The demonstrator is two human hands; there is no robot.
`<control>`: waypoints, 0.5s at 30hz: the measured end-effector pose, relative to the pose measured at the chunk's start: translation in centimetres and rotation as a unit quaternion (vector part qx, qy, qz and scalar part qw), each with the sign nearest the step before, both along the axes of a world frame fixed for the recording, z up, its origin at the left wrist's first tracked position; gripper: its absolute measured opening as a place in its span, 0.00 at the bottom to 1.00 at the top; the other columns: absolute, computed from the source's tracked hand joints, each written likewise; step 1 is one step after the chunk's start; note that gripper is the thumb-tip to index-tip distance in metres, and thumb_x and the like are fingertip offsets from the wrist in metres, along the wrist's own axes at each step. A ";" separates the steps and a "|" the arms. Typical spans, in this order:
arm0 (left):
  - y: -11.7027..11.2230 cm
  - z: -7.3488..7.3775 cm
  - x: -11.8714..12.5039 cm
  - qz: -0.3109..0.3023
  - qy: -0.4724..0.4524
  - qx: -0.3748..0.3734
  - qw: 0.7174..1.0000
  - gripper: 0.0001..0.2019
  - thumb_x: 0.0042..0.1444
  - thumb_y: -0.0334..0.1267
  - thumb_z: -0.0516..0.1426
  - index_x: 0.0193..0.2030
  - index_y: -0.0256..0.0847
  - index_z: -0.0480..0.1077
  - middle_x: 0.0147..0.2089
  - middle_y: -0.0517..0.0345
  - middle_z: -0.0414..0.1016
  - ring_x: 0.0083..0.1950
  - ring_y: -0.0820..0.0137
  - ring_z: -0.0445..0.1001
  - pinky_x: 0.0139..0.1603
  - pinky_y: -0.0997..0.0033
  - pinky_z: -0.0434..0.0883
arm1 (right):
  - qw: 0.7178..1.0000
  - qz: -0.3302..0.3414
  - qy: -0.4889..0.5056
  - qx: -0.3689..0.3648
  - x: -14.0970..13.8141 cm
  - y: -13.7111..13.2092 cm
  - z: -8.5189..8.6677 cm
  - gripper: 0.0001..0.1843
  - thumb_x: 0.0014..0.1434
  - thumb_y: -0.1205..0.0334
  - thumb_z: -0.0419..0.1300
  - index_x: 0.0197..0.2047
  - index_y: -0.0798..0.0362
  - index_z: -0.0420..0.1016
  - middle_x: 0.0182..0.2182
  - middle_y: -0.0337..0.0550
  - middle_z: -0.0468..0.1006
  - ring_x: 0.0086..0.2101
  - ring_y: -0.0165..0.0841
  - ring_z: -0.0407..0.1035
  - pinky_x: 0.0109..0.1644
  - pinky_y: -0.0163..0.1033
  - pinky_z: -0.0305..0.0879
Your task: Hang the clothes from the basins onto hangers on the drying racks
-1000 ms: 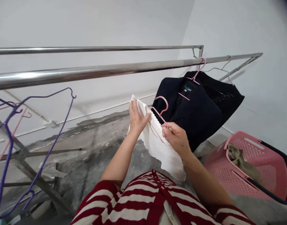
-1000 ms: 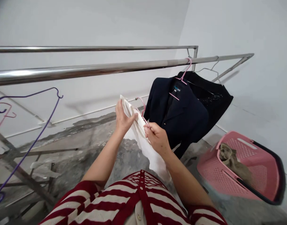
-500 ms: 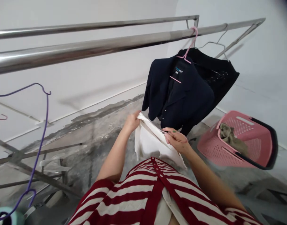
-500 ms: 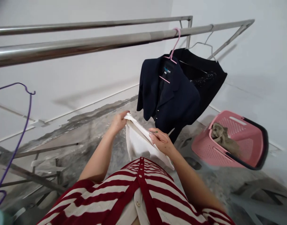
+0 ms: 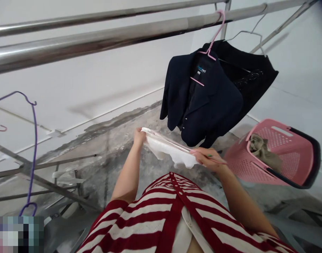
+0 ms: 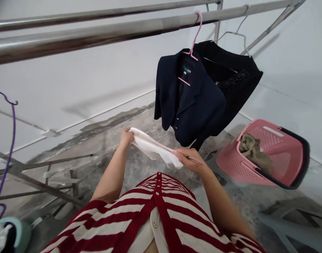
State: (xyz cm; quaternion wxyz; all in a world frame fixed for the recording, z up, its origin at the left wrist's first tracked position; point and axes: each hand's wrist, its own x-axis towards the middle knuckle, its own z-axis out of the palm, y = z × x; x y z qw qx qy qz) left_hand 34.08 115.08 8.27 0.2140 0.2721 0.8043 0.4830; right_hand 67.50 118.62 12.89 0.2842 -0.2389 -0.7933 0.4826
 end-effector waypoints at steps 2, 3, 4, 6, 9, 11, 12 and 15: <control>-0.6 -0.9 1.5 -0.052 0.015 -0.039 0.998 0.20 0.44 0.28 0.49 0.44 0.32 0.71 0.31 0.54 0.75 0.30 0.70 0.71 0.31 0.75 0.67 | 0.980 -0.109 0.161 -0.040 -0.3 0.4 0.1 0.14 0.61 0.53 0.52 0.36 0.53 0.72 0.13 0.32 0.62 0.15 0.23 0.55 0.18 0.29 0.51; -1.0 -1.3 2.5 -0.091 0.020 -0.058 0.994 0.19 0.43 0.27 0.50 0.44 0.33 0.71 0.32 0.55 0.76 0.31 0.70 0.72 0.32 0.75 0.67 | 0.961 -0.145 0.226 -0.063 -0.7 0.6 0.3 0.13 0.62 0.53 0.51 0.38 0.52 0.71 0.13 0.30 0.61 0.14 0.22 0.52 0.17 0.29 0.49; -1.6 -1.9 3.5 -0.134 0.023 -0.076 0.988 0.19 0.42 0.26 0.51 0.43 0.35 0.72 0.33 0.56 0.77 0.32 0.70 0.73 0.34 0.76 0.67 | 0.947 -0.160 0.265 -0.082 -1.1 0.8 0.9 0.11 0.62 0.54 0.52 0.41 0.51 0.69 0.14 0.30 0.61 0.13 0.22 0.51 0.16 0.28 0.48; -3.0 -3.2 5.6 -0.215 0.026 -0.114 0.970 0.20 0.38 0.24 0.54 0.40 0.37 0.74 0.34 0.58 0.78 0.34 0.71 0.73 0.36 0.77 0.67 | 0.951 -0.126 0.262 -0.104 -2.2 1.2 2.6 0.12 0.60 0.56 0.55 0.46 0.50 0.66 0.19 0.30 0.65 0.14 0.21 0.52 0.16 0.28 0.49; -5.6 -5.5 7.7 -0.257 0.045 -0.179 0.949 0.22 0.37 0.23 0.55 0.42 0.37 0.75 0.35 0.55 0.78 0.37 0.68 0.74 0.40 0.74 0.67 | 0.974 -0.037 0.209 -0.079 -4.0 1.8 6.3 0.17 0.59 0.56 0.58 0.50 0.50 0.63 0.25 0.32 0.68 0.16 0.20 0.56 0.16 0.27 0.53; -7.5 -7.0 8.0 -0.252 0.052 -0.216 0.942 0.21 0.37 0.22 0.54 0.41 0.36 0.75 0.37 0.51 0.78 0.39 0.66 0.74 0.41 0.73 0.66 | 0.984 0.006 0.173 -0.047 -5.7 2.1 8.9 0.16 0.61 0.54 0.55 0.49 0.51 0.62 0.24 0.32 0.70 0.16 0.20 0.59 0.17 0.27 0.56; -8.4 -7.6 8.0 -0.251 0.050 -0.228 0.939 0.20 0.38 0.22 0.54 0.40 0.35 0.75 0.36 0.50 0.78 0.39 0.66 0.74 0.40 0.73 0.66 | 0.988 0.025 0.150 -0.041 -6.7 2.3 10.0 0.14 0.62 0.54 0.53 0.48 0.52 0.63 0.22 0.32 0.70 0.15 0.21 0.59 0.16 0.27 0.56; -10.6 -8.6 7.7 -0.250 0.032 -0.233 0.939 0.17 0.40 0.23 0.53 0.38 0.36 0.75 0.32 0.54 0.77 0.35 0.69 0.73 0.36 0.75 0.65 | 0.991 0.100 0.059 -0.072 -10.9 2.8 13.0 0.14 0.65 0.52 0.47 0.41 0.55 0.64 0.15 0.31 0.68 0.11 0.22 0.56 0.12 0.27 0.51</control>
